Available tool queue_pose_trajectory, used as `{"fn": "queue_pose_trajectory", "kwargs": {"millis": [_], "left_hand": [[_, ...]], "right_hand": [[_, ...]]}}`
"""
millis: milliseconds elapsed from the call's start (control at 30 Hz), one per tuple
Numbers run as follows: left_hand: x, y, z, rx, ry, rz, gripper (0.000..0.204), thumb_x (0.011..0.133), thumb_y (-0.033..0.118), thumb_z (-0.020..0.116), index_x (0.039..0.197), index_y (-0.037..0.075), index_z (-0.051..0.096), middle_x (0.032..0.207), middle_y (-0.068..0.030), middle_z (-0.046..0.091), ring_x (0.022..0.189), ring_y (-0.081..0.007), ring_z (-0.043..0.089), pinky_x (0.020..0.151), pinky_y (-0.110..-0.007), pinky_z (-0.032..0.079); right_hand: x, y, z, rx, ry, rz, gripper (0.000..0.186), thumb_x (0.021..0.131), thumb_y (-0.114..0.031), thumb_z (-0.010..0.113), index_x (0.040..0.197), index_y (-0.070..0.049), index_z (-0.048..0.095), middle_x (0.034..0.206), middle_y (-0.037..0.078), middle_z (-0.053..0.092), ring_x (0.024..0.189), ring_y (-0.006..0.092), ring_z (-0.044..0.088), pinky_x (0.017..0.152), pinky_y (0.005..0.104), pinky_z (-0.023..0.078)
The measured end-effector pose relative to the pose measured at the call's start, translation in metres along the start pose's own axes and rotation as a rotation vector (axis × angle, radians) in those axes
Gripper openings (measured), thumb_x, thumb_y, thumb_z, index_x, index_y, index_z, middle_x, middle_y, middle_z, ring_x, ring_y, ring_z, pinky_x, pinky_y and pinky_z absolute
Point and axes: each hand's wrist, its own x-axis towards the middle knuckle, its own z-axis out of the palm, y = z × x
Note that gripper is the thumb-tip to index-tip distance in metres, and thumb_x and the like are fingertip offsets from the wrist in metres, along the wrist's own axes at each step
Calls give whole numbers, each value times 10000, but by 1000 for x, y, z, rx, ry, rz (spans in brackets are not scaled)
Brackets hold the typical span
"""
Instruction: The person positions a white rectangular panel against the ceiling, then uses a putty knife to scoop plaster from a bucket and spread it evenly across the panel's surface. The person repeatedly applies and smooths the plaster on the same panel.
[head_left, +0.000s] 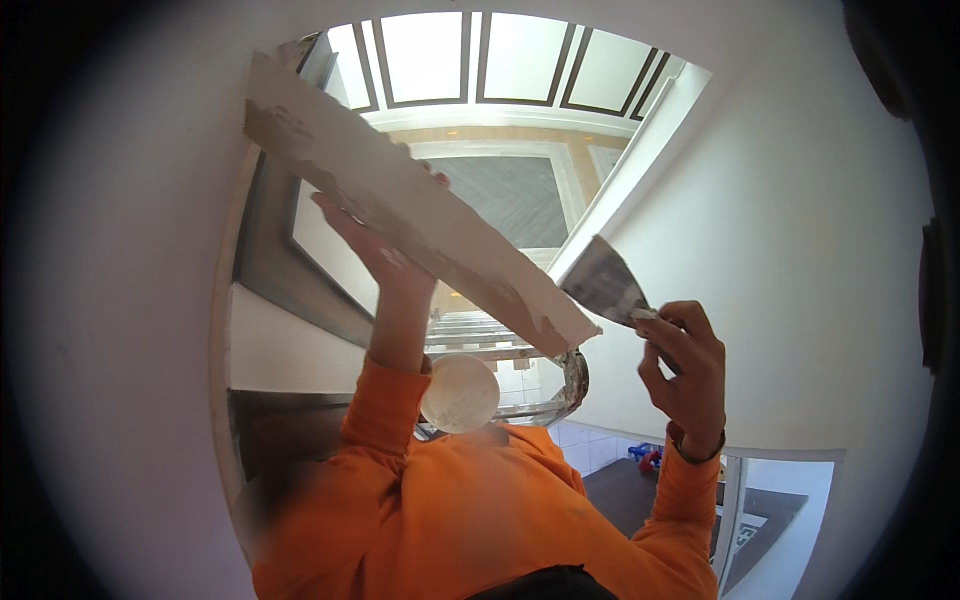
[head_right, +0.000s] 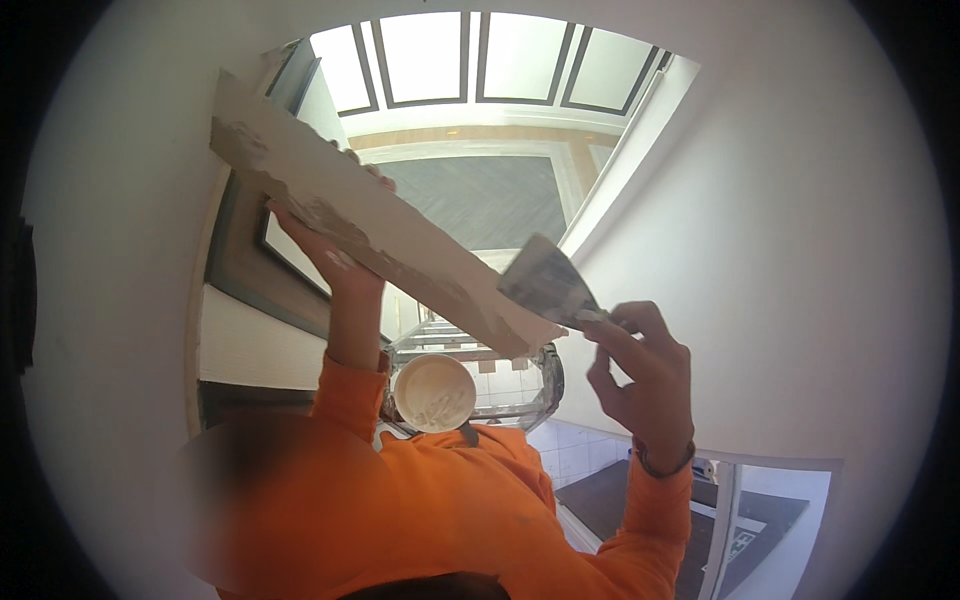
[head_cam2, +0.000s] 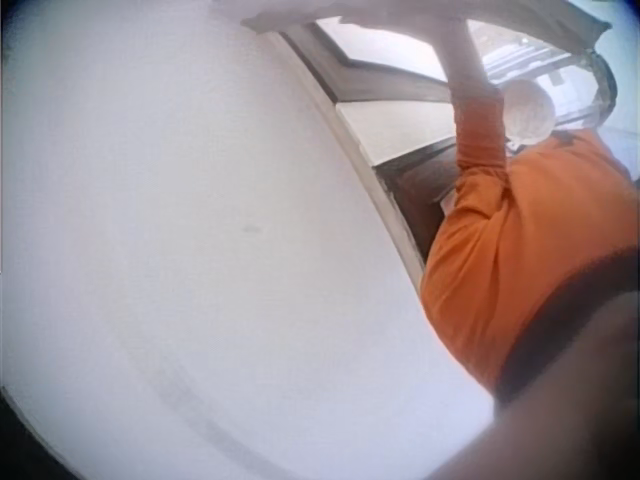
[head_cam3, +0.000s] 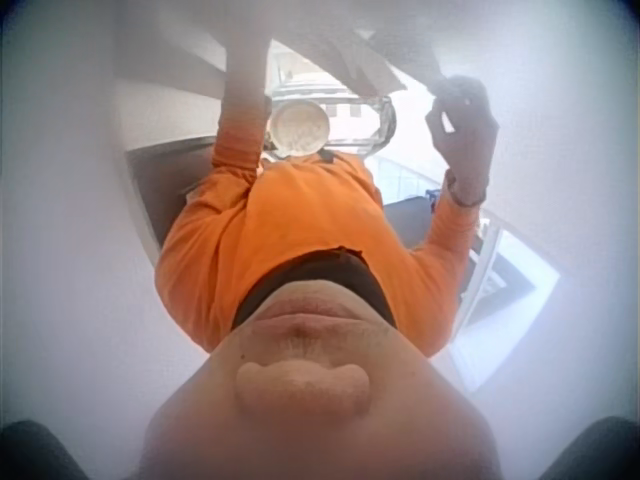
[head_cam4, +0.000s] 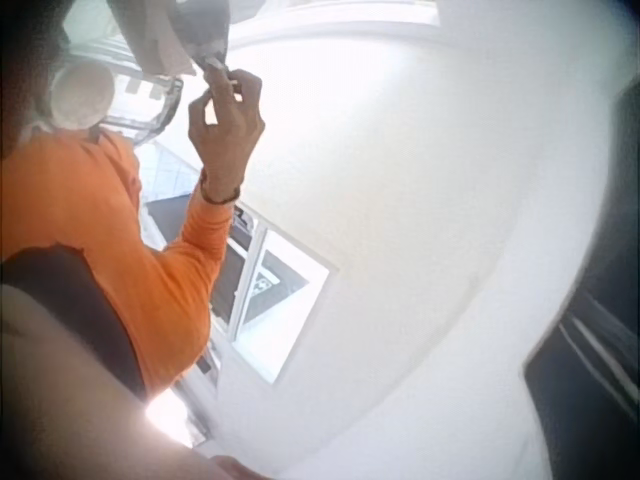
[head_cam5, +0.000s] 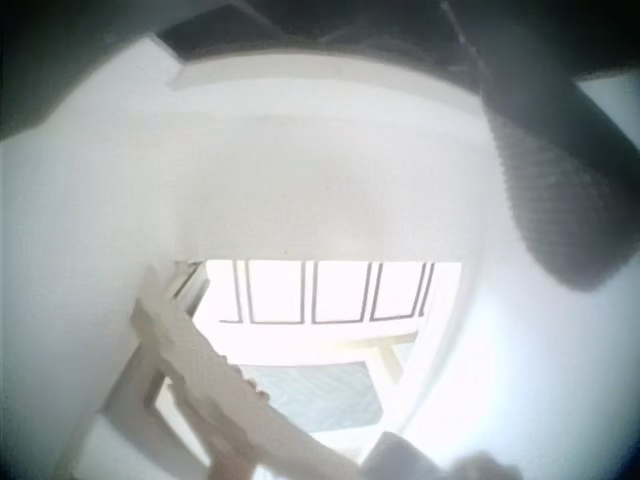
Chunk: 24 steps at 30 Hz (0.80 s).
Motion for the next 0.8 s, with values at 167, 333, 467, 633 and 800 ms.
{"fn": "queue_pose_trajectory", "kwargs": {"millis": [167, 333, 467, 633, 800], "left_hand": [[-38, -29, 4, -8, 167, -129, 758, 1013, 732, 333, 1472, 143, 464, 1272, -96, 604, 1111, -269, 625, 978, -492, 510], [-72, -56, 30, 129, 478, -251, 792, 987, 758, 363, 1477, 144, 460, 1349, -85, 576, 1197, -282, 599, 1048, -469, 496], [-86, -52, 36, -78, 474, -428, 880, 932, 844, 344, 1414, 130, 525, 1219, -107, 636, 1089, -282, 652, 932, -460, 549], [-92, -54, 24, -416, 198, -441, 872, 930, 809, 411, 1427, 98, 499, 1242, -121, 585, 1109, -280, 598, 947, -482, 550], [-97, -58, 14, -551, 65, -450, 856, 944, 772, 444, 1429, 68, 488, 1258, -138, 546, 1127, -293, 561, 965, -491, 550]], "right_hand": [[35, -24, 15, -42, -70, -124, 454, 708, 41, 724, 1125, -135, 750, 976, 48, 628, 675, 157, 680, 526, 310, 541], [72, -52, 21, -148, -57, -232, 476, 701, -13, 724, 1158, -142, 735, 955, 40, 596, 685, 163, 667, 495, 320, 516], [111, -67, 24, -205, -16, -353, 461, 701, -57, 737, 1153, -150, 724, 939, 23, 569, 672, 171, 640, 514, 331, 515], [150, -42, 29, -13, 78, -449, 377, 761, 52, 695, 1095, -113, 750, 981, 38, 637, 804, 212, 648, 616, 346, 544], [178, -3, 49, 270, -23, -443, 414, 841, 119, 657, 1183, -101, 733, 1058, 92, 695, 984, 263, 681, 845, 368, 562]]}}
